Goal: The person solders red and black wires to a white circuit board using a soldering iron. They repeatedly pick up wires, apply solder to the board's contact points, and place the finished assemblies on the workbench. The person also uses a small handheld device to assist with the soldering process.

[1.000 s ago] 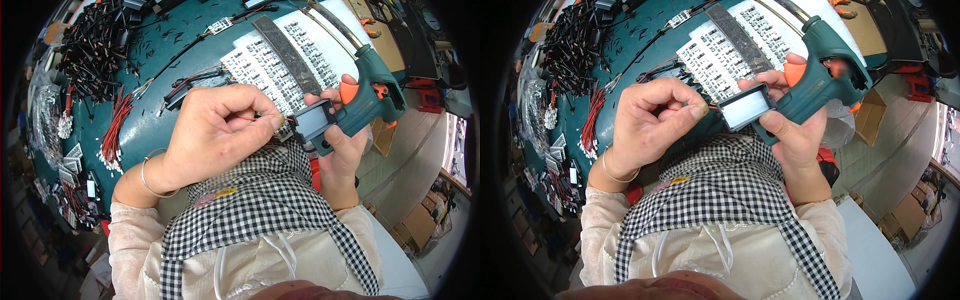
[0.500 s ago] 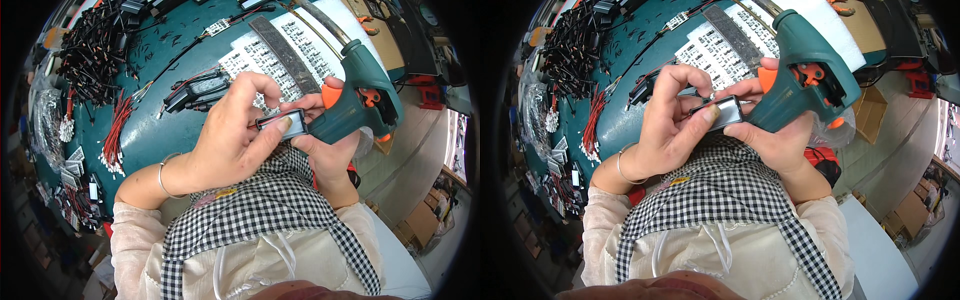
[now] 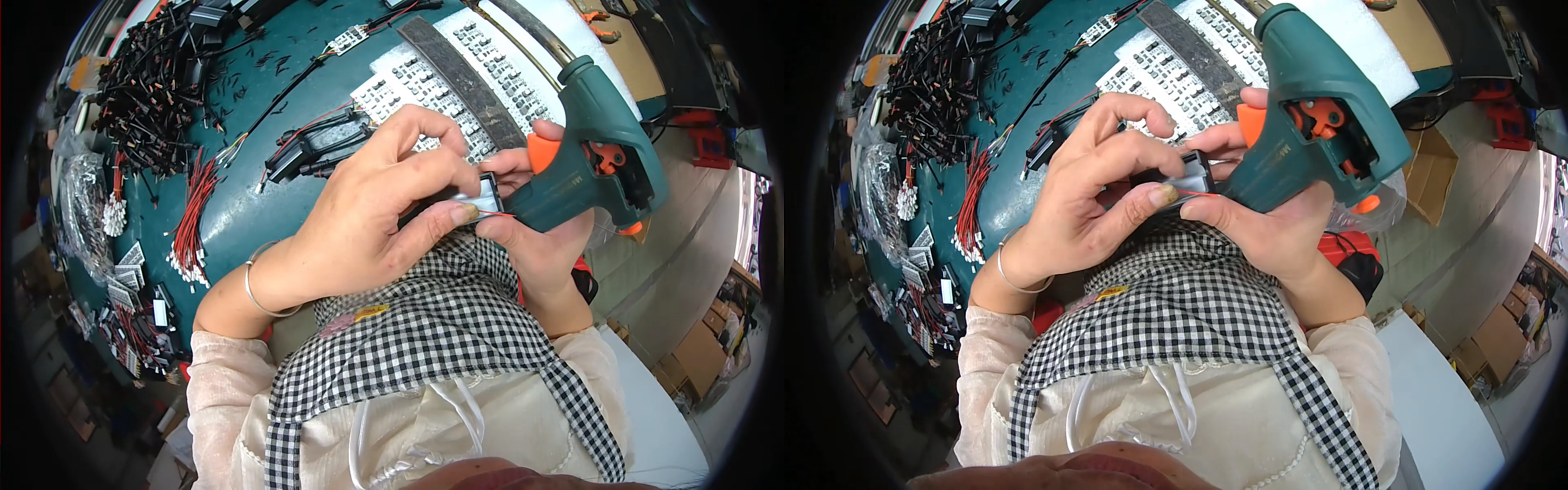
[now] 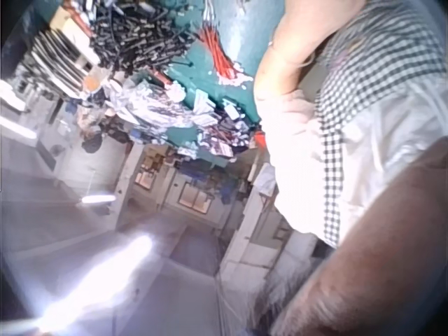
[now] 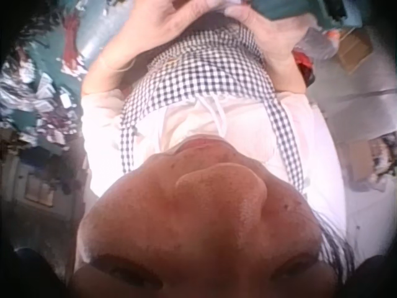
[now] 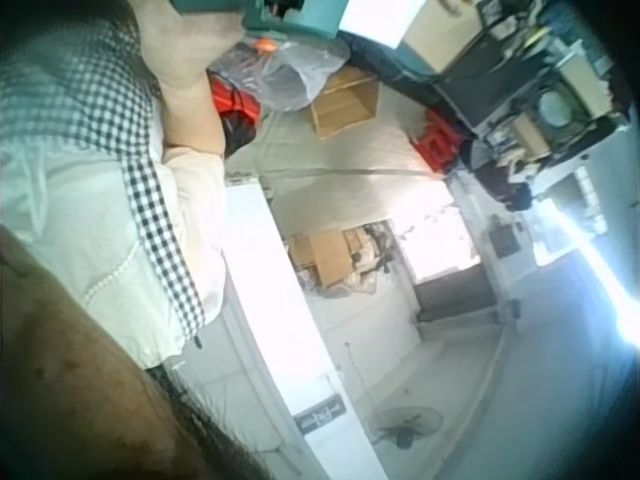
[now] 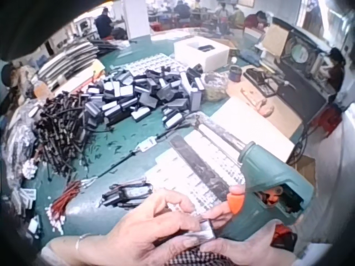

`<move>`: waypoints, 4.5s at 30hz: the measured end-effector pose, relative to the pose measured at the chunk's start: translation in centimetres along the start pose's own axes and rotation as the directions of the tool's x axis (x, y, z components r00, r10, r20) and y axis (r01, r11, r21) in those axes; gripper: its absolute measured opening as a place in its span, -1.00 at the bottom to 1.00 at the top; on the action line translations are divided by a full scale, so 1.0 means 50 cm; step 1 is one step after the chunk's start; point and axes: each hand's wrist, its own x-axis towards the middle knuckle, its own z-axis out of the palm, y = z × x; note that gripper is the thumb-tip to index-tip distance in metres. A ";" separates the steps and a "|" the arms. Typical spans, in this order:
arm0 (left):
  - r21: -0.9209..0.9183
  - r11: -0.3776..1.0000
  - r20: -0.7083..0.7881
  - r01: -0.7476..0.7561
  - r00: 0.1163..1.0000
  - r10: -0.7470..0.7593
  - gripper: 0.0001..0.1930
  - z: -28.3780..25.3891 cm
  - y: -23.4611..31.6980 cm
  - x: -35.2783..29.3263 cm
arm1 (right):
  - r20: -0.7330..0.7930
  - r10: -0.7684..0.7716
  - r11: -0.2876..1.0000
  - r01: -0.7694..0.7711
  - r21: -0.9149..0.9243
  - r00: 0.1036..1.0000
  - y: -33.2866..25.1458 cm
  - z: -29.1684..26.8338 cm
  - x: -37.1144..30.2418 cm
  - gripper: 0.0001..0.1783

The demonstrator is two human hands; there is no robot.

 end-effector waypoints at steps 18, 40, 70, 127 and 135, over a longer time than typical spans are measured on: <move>-0.413 0.904 -0.134 0.108 0.975 -0.178 -0.78 -0.010 0.000 -0.008 | 0.005 0.052 0.998 -0.052 0.042 0.999 0.012 0.025 -0.011 -0.04; -0.524 0.852 -0.117 0.000 0.990 -0.072 -0.81 -0.044 -0.002 0.010 | 0.163 0.095 0.994 -0.101 0.031 0.982 0.012 0.017 -0.015 -0.10; 0.455 0.777 -0.355 0.435 0.889 -0.290 -0.87 -0.066 -0.122 0.011 | -0.278 0.476 0.872 -0.488 0.027 0.834 -0.077 -0.026 -0.070 -0.09; 0.325 0.890 -0.197 0.320 0.943 -0.267 -0.81 -0.089 -0.124 -0.007 | -0.309 0.446 0.890 -0.454 0.051 0.840 -0.086 -0.023 -0.035 -0.10; 0.243 0.842 -0.345 0.482 0.854 -0.389 -0.89 -0.072 -0.128 -0.005 | -0.284 0.509 0.854 -0.518 0.048 0.812 -0.089 -0.026 -0.038 -0.10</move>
